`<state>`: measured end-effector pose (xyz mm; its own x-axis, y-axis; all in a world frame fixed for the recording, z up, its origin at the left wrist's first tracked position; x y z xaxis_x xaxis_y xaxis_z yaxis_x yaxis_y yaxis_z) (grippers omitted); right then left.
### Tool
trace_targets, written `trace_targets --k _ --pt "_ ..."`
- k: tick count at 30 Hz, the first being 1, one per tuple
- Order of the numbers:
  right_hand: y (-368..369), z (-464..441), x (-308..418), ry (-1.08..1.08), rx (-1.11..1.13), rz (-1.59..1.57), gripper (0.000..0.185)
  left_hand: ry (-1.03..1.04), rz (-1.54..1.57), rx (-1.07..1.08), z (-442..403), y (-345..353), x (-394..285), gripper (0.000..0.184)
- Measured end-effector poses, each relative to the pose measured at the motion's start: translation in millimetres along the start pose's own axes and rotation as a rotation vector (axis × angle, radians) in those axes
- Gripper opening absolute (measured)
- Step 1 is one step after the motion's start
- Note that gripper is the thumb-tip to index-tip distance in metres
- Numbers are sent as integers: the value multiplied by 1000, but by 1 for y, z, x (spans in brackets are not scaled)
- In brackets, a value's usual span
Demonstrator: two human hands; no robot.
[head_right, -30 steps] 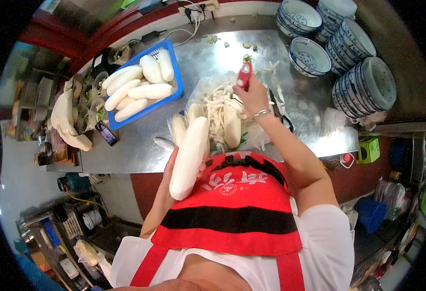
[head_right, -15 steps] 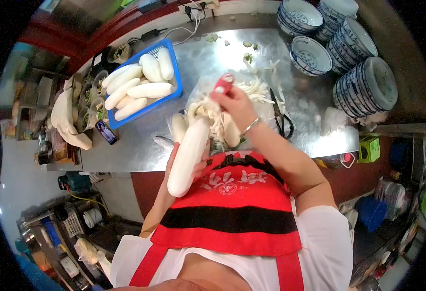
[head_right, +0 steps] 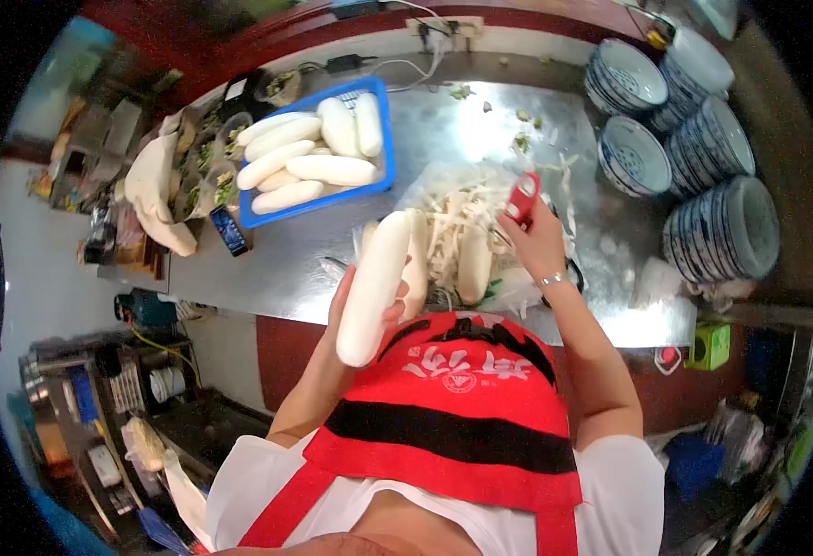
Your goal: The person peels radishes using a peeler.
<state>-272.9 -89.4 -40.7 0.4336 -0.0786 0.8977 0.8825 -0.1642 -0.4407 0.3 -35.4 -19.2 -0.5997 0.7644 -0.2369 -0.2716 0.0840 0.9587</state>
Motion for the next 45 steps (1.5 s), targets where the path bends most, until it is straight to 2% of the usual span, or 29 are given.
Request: trace_targets --k 1,2,4,5,9,10,11,13,14,16,17,19,20,22,23,25,31,37,41,43,45 --pt "-1 4 -6 -9 1 19 30 46 -144 -104 2 -4 -10 68" --pt "-1 7 -13 -25 14 17 30 67 -147 -106 3 -4 -18 68" --pt "-1 13 -30 3 23 -96 29 127 -498 -385 12 -16 -50 64" --pt "-2 16 -36 -6 25 -95 29 56 -541 -474 18 -23 -63 62" --pt "-5 29 -45 27 42 -43 30 124 -598 -650 9 -56 -127 53" --pt "-3 32 -48 46 36 -38 30 196 -647 -536 0 -65 -148 55" --pt "-2 34 -52 63 29 -33 30 200 -651 -529 -11 -66 -164 55" --pt "1 37 -53 64 27 -54 29 304 -954 -565 -32 -60 -202 61" --pt "2 38 -54 71 31 -76 29 310 -955 -556 -46 -67 -218 61" --pt "4 38 -53 73 34 -132 28 457 -1263 -578 -72 -81 -255 71" --pt "3 39 -50 65 30 -128 28 465 -1263 -572 -87 -88 -267 71" --pt "0 41 -47 89 30 -110 28 501 -1593 -990 -101 -97 -298 80" --pt "-2 43 -49 78 15 -93 29 508 -1592 -980 -112 -101 -306 80" --pt "-5 46 -49 87 -1 -92 29 318 -1768 -1209 -125 -106 -317 85" --pt "-6 48 -50 99 -7 -97 28 317 -1768 -1201 -132 -109 -318 85" --pt "-6 50 -49 120 -3 -102 29 113 -1991 -1303 -144 -111 -313 82" --pt "-2 54 -53 156 -3 -32 30 221 -2113 -1321 -161 -97 -294 81" --pt "8 46 -43 136 29 -174 29 81 -2045 -1283 -158 -85 -295 82" --pt "11 45 -47 149 44 -182 27 146 -1997 -1264 -165 -98 -295 86" --pt "10 45 -46 154 49 -153 27 105 -2150 -1103 -173 -90 -282 92" --pt "11 47 -43 181 114 -144 31 114 -2228 -1089 -173 -80 -261 92"
Point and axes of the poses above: each hand's wrist, its own z-axis away from the middle knuckle, its own y-axis out of the palm, x = y × z, the point moved 6 cm from there along -z, towards the middle knuckle, and after that the axes turned 7 degrees about x, right-handed, at the moved point
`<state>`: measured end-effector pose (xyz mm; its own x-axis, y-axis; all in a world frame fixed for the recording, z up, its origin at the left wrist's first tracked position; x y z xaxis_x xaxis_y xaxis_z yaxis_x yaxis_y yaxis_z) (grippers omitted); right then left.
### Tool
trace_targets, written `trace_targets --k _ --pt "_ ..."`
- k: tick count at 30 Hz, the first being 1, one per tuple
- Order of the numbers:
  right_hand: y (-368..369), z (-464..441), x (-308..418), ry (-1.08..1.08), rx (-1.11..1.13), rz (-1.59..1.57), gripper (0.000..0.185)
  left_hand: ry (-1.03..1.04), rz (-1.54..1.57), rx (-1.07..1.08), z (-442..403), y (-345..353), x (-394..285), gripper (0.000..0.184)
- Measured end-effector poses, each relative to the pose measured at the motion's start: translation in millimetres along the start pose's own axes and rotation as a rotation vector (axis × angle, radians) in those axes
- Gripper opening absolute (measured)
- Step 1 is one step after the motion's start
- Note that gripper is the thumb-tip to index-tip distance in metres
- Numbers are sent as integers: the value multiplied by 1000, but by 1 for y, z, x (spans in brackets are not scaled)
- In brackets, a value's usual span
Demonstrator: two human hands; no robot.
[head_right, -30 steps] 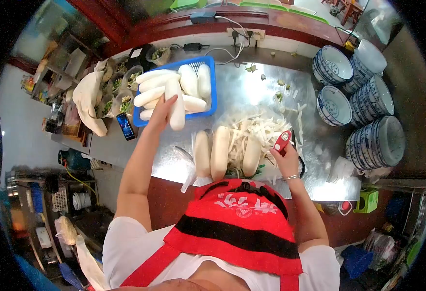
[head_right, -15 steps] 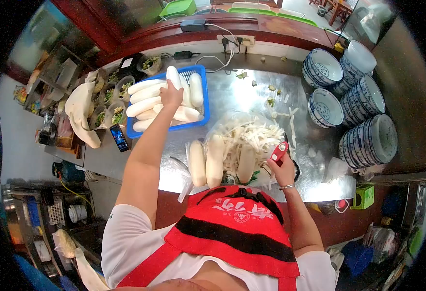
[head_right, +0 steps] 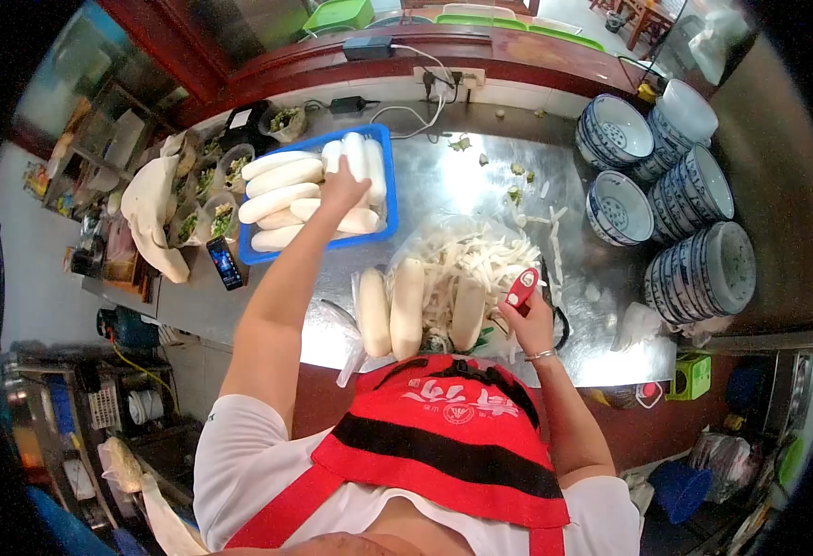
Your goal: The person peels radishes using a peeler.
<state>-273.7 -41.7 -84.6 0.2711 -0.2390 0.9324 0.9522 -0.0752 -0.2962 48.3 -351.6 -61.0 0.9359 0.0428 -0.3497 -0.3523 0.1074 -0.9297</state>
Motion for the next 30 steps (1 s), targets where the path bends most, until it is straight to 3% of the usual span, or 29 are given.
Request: trace_targets --k 6,11,13,16,18,20,24,26,28,30 --pt "-3 0 -2 -80 -70 1 25 -56 -65 2 8 3 -9 80" --pt "-12 7 -1 -66 -104 110 27 29 -182 -58 27 -6 -23 67" --pt "-15 11 -3 -53 -113 33 27 416 -95 -417 62 -18 -40 57" --pt "-18 9 -3 -29 -105 2 28 579 163 -356 126 -2 -43 51" --pt "-21 8 -7 -9 -140 -13 29 441 314 -108 173 30 -32 48" --pt "-21 2 -16 -15 -129 -17 28 316 356 4 210 74 -9 52" --pt "-14 -4 -14 -12 -98 -40 26 259 399 44 265 106 -3 56" --pt "-13 -10 -17 -58 -112 -122 26 255 161 -45 277 102 -13 61" --pt "-18 -11 -13 -85 -142 -129 25 302 195 -93 277 91 -28 64" --pt "-23 -11 -13 -35 -169 -197 24 470 220 59 273 101 -52 62"
Point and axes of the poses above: each hand's wrist, its own z-axis away from the middle knuckle, its own y-axis out of the palm, x = y × z, the point moved 6 cm from there along -z, towards the middle knuckle, and after that the axes turned 7 degrees about x, right-handed, at the moved point
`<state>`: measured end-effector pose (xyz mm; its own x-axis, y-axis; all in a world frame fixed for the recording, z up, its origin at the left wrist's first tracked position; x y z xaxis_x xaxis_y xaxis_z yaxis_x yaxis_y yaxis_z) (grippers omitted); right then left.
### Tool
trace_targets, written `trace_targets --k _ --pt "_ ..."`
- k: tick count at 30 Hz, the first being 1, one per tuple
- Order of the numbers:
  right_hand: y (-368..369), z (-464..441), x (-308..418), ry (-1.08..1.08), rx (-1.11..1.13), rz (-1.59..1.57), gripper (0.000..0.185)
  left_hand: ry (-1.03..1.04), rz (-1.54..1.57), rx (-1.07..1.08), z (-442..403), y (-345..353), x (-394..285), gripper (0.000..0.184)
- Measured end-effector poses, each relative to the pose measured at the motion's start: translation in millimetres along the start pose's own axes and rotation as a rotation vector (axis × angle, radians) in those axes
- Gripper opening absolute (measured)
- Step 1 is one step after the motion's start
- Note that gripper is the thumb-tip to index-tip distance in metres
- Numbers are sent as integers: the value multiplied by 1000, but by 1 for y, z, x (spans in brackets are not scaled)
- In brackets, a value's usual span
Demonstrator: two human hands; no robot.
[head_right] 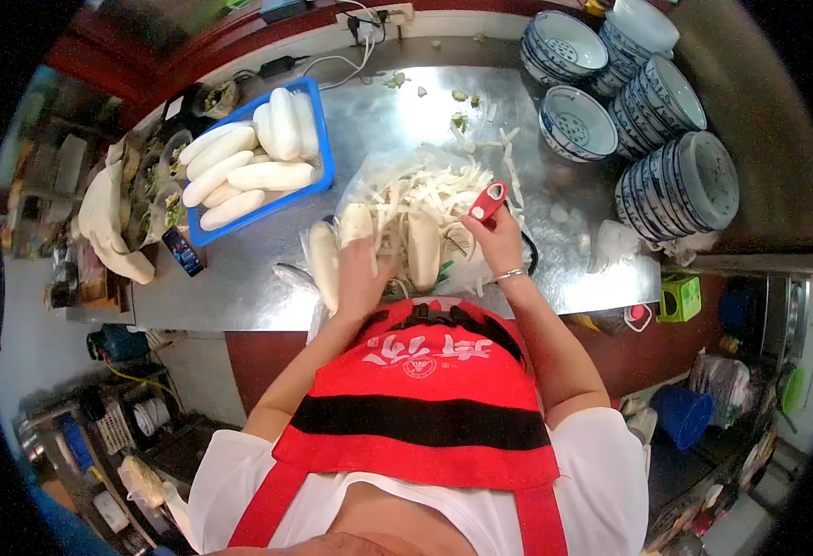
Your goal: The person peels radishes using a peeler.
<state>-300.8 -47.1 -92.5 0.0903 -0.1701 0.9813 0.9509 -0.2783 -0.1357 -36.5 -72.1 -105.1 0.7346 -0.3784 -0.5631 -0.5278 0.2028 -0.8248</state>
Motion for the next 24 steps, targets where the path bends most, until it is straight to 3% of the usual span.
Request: trace_targets --k 2,6,11,15,18,20,22,24 --pt "-9 0 -2 -17 -18 178 24 -185 328 321 -13 32 -9 56" --pt "-15 2 -7 68 2 127 24 -309 115 378 -25 63 -25 61" --pt "-12 -2 -21 38 63 101 21 -416 126 221 -31 74 -22 70" --pt "-6 -2 -15 46 103 102 21 -438 169 286 -41 92 -4 69" --pt "-9 -6 -13 30 121 43 20 -614 423 469 -27 65 -4 55" --pt "-9 -13 -6 36 122 0 20 -599 1505 679 -1 31 -34 46" --pt "-16 -10 2 90 37 -132 19 -564 1507 623 19 -8 -45 46" --pt "-22 -10 5 135 22 -262 19 -491 1624 692 26 0 -35 50"
Point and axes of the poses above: each hand's wrist, its own z-axis away from the middle knuckle, its own y-axis out of the palm, x = y × z, the point moved 6 cm from there along -z, towards the middle knuckle, and after that the axes turned 7 degrees about x, right-handed, at the moved point
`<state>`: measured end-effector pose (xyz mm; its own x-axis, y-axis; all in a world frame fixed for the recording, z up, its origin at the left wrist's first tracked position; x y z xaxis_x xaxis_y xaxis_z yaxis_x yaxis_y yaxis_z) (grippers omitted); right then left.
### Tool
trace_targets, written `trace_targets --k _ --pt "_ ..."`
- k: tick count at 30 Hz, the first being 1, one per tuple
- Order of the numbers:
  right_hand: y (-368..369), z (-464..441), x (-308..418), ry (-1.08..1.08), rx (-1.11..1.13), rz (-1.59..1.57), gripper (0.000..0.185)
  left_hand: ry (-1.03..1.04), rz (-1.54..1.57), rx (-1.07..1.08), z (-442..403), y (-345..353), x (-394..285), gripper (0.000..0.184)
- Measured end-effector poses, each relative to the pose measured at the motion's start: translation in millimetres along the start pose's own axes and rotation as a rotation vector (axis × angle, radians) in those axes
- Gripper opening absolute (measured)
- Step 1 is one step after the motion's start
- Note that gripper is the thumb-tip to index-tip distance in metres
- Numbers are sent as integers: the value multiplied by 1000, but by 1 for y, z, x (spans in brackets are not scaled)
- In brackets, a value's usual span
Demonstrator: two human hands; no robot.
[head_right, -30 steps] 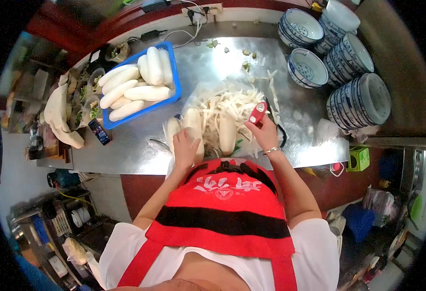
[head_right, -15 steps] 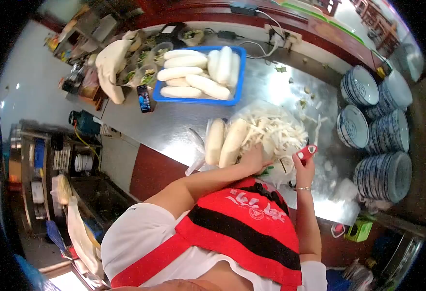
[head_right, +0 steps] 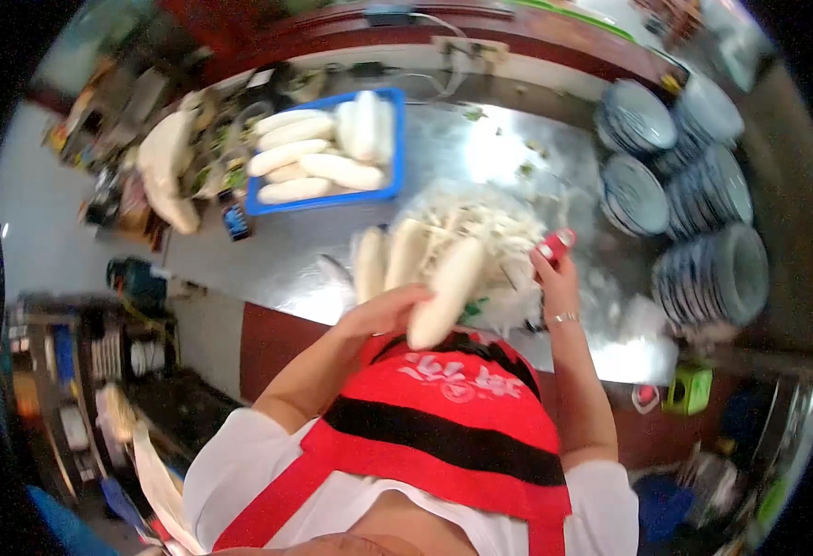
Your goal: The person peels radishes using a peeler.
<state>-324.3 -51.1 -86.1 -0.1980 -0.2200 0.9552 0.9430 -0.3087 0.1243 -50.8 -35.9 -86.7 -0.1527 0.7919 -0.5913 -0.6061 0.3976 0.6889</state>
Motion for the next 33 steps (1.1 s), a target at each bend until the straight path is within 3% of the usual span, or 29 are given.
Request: trace_targets --k 2,4,8,14,18,20,22,27,29,31,33 --pt "1 -1 7 37 -14 -122 19 -106 147 139 -3 2 9 55" --pt "10 -5 10 21 28 -242 20 -17 263 -37 -7 -7 11 63" --pt "48 8 36 40 157 -341 23 1 333 -29 -14 -4 3 62" --pt "114 37 46 -106 511 -66 33 -2 358 -82 -11 11 -1 60" --pt "118 31 48 -110 525 -66 30 0 336 -130 -3 21 0 61" --pt "113 18 44 -90 487 -32 25 11 307 -53 1 21 -1 63" --pt "94 2 41 11 299 -89 22 -45 419 -2 7 30 0 65" --pt "57 -44 -5 130 281 -220 24 -79 366 31 26 29 7 65" --pt "16 -55 7 -222 -66 807 32 -88 307 31 34 25 9 65" --pt "3 -54 12 -258 -54 913 35 -34 341 156 40 32 3 66" --pt "6 -45 27 -268 -76 943 36 -46 381 42 38 35 -3 65"
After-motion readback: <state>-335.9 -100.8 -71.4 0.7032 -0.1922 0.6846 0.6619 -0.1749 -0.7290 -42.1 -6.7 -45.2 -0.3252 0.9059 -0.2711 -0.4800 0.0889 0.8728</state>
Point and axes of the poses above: each hand's wrist, its own z-axis away from the middle knuckle, its own y-axis out of the palm, x = y × z, the point moved 6 cm from there along -z, towards the middle knuckle, and after that the axes turned 7 degrees about x, right-handed, at the moved point
